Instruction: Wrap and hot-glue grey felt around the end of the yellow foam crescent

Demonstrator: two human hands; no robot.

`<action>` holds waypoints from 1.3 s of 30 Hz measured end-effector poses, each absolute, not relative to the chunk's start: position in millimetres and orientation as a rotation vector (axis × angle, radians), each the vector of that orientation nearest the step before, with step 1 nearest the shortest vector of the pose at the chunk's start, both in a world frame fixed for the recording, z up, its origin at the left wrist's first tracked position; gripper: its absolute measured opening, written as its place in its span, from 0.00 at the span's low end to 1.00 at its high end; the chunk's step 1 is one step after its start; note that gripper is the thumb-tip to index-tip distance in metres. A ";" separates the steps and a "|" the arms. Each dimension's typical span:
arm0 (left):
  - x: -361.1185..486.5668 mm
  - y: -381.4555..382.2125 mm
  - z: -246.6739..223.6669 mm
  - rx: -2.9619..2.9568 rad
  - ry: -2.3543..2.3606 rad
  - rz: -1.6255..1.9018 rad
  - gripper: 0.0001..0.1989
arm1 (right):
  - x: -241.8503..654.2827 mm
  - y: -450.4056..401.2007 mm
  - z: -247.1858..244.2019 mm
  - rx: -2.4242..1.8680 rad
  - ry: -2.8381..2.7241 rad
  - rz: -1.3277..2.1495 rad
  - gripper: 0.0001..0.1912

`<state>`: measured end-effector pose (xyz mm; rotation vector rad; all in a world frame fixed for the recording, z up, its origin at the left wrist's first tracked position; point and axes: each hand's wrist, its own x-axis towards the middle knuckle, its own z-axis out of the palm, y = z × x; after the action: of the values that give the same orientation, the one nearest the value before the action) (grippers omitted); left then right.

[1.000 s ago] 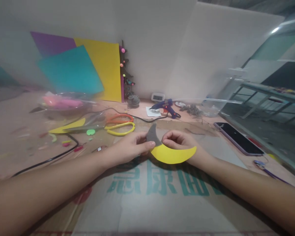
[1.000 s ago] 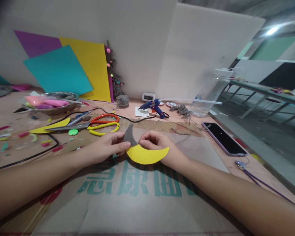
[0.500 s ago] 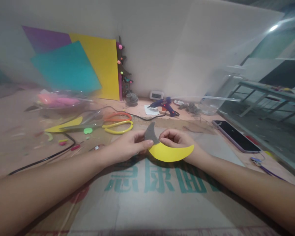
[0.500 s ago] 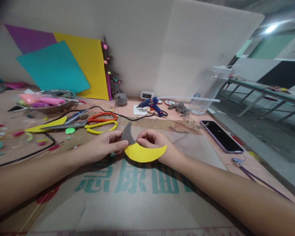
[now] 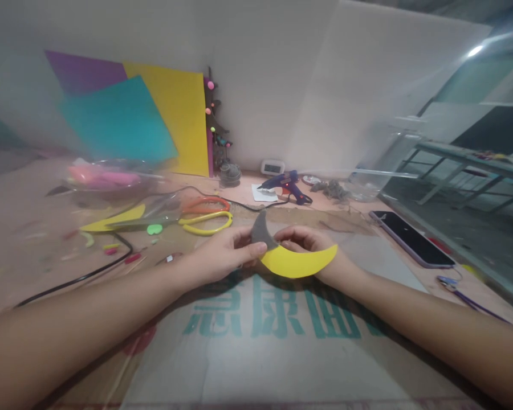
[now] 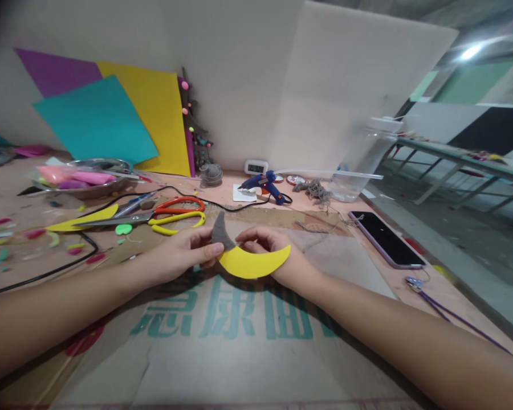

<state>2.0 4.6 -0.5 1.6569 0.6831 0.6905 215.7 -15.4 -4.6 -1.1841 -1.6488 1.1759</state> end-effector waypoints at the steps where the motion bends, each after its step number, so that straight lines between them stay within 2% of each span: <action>1: 2.2 4.5 -0.4 1.647 0.707 0.715 0.16 | 216.3 -17.8 -1.4 -1.202 -1.649 1.133 0.13; 5: 4.1 2.9 3.0 1.567 0.849 0.849 0.15 | 223.4 -24.2 8.8 -1.159 -1.588 0.902 0.12; 7: 5.1 2.5 4.9 1.521 0.916 0.893 0.15 | 227.5 -23.2 9.2 -1.063 -1.562 0.896 0.11; 10: 6.4 2.7 5.5 1.480 0.972 0.920 0.15 | 228.1 -21.6 7.5 -1.033 -1.628 0.921 0.17; 12: 6.9 3.0 4.5 1.489 0.956 0.918 0.15 | 224.6 -22.9 7.0 -1.107 -1.691 0.876 0.14; 16: 6.5 4.4 0.7 1.567 0.858 0.907 0.15 | 218.2 -27.8 6.6 -1.109 -1.878 0.506 0.07; 22: 4.9 7.3 -2.9 1.619 0.919 0.893 0.22 | 227.6 -28.9 5.3 -0.883 -2.292 -0.052 0.08; 26: 7.0 5.1 0.3 1.534 0.947 0.916 0.21 | 230.1 -28.0 4.8 -0.774 -2.420 -0.247 0.04; 30: 7.1 2.9 2.5 1.425 0.962 0.925 0.19 | 224.6 -30.8 5.4 -0.671 -2.555 -0.280 0.03; 34: 5.2 2.8 2.2 1.432 1.036 1.011 0.16 | 221.7 -36.9 11.0 -0.611 -2.565 -0.048 0.08; 39: 4.1 3.9 -0.7 1.496 1.053 1.004 0.13 | 224.8 -32.3 19.6 -0.980 -2.235 0.135 0.03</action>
<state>4.1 3.9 -0.7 1.4965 1.0527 1.0042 224.8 -32.3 19.6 -0.9800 -2.2349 0.1354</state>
